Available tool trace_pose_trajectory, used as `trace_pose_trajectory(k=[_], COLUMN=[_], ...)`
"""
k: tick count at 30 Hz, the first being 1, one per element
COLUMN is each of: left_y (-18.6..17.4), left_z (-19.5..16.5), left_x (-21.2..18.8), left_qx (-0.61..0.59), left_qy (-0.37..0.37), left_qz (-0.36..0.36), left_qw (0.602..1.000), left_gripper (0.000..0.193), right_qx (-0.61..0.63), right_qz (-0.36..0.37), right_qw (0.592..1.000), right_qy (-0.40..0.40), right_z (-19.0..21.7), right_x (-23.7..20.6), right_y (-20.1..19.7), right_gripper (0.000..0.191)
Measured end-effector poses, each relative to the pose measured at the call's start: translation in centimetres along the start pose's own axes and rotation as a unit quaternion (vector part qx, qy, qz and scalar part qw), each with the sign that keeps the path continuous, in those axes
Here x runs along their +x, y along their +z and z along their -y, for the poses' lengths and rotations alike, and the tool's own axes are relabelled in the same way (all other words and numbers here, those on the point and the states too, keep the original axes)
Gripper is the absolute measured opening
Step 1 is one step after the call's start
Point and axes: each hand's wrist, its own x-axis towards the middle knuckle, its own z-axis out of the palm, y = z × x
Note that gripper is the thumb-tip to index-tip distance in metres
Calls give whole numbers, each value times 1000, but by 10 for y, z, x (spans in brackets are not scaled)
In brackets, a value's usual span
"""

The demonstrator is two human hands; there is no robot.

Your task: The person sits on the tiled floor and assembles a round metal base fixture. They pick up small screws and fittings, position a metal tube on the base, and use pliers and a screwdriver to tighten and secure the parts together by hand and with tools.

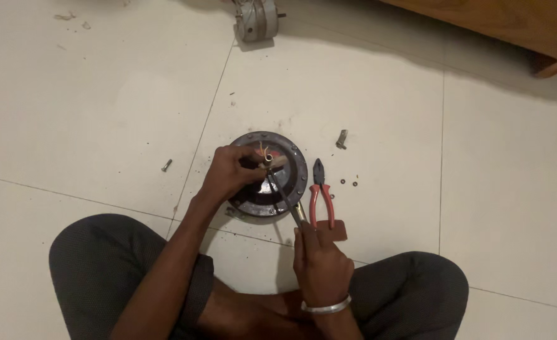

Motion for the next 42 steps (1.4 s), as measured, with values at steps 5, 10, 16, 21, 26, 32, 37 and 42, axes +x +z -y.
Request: trace_pose_trajectory(k=[5,10,16,21,26,32,37,42], left_y=[0,2,2,-5,-6,-7,-6,-7], left_z=[0,2,3,-1,-6,-7,-8,-12], left_x=[-2,-1,-1,2,1,-3,-2,-3], left_qx=[41,2,6,44,55,29,50,47], left_qy=[20,12,9,-13,-16,-15,-20,-19], left_qz=[-12,-1,-24,-1,13,7,10,17], left_qw=[999,1000,1000,999,998,999,998,999], left_gripper=[23,22,25,29,28,29,29,27], right_qx=[-106,292,617,495,347,110,90,123], right_qz=[76,156,265,263,127,-25,30,52], right_qw=[991,882,525,679,895,987,982,973], right_qy=[27,335,523,474,251,112,165,189], right_z=[9,2,-24,-23,-11,18,26,27], right_x=[-4,2,31,11,-7,-12,-7,-3], right_y=[8,9,7,-2,-9,-8,-8,-5], right_gripper=[22,30,32,40,30,20,19,20])
